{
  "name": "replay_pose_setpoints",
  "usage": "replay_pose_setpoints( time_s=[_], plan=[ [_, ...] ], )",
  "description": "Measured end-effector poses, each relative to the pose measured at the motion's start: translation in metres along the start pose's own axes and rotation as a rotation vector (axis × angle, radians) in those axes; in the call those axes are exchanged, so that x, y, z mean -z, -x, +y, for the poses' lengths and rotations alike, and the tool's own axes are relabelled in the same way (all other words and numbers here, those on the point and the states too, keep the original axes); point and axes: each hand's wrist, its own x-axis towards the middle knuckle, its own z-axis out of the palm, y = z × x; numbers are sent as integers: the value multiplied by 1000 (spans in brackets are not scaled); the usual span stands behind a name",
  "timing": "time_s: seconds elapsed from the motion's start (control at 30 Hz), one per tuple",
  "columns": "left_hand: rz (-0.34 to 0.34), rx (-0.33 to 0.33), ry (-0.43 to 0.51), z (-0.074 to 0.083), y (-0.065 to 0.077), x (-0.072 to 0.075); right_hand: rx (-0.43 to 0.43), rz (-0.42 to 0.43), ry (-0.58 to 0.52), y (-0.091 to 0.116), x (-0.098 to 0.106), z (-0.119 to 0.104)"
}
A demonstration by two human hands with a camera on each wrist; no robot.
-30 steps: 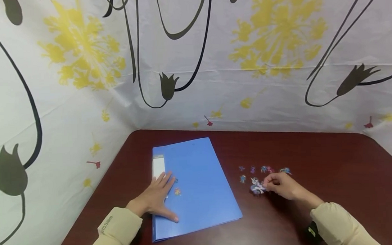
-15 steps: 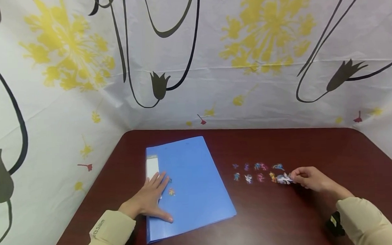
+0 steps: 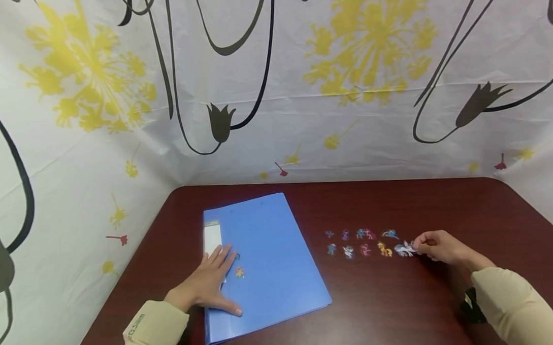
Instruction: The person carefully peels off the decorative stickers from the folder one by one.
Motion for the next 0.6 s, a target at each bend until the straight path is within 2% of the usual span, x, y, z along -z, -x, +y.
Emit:
replay_pose_setpoints(
  time_s=[0.23, 0.6],
  plan=[
    [2, 1, -3, -1, 1, 0, 67, 63, 133, -2, -3, -3],
    [15, -11, -12, -1, 1, -1, 48, 149, 247, -2, -6, -2]
  ],
)
